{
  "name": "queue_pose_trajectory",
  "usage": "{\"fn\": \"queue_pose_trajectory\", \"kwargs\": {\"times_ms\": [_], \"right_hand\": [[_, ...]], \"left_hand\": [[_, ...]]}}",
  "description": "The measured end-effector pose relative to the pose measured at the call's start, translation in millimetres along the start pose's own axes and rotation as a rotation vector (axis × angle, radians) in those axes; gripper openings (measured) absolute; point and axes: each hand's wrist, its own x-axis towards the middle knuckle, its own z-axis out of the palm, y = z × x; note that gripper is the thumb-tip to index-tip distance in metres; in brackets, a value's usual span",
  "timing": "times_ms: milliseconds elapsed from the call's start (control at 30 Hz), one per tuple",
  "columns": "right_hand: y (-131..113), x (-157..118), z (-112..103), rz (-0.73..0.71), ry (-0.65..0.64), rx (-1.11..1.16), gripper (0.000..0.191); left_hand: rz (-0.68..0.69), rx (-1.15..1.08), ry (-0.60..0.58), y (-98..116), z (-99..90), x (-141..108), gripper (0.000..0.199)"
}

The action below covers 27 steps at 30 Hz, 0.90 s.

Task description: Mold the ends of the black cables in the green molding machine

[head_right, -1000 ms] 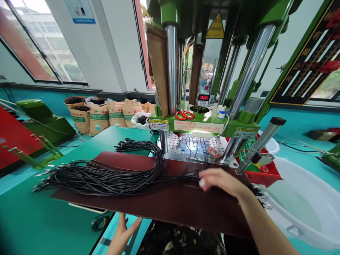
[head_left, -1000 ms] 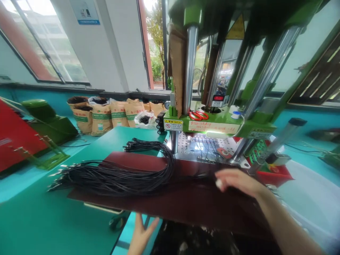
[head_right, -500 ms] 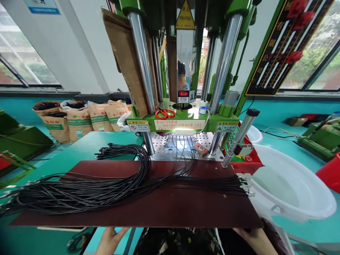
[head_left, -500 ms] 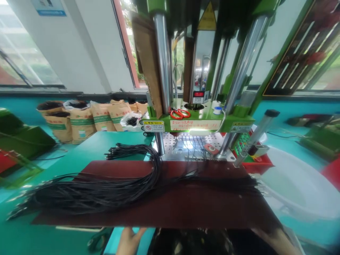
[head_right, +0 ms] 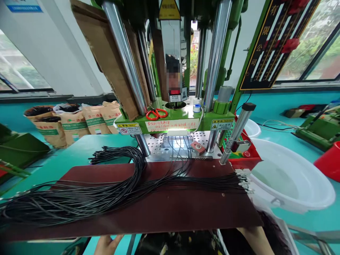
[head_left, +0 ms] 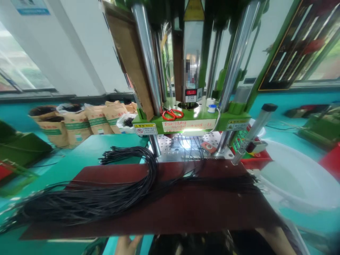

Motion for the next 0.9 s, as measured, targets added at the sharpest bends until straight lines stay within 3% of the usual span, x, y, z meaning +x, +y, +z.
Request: {"fn": "queue_pose_trajectory", "kwargs": {"times_ms": [167, 300, 733, 900], "right_hand": [[11, -13, -3, -0.131, 0.065, 0.086, 0.050], [17, -22, -1, -0.178, 0.047, 0.112, 0.043], [-6, -29, -2, -0.142, 0.088, 0.087, 0.030], [-18, -33, -8, -0.076, 0.004, 0.141, 0.027]], "left_hand": [[-0.027, 0.010, -0.106, -22, -3.3, 16, 0.065], [-0.046, 0.044, -0.137, -31, -7.1, 25, 0.063], [-0.033, 0.067, -0.149, -41, -5.8, 24, 0.064], [-0.013, 0.029, -0.122, -33, -5.2, 15, 0.066]]}}
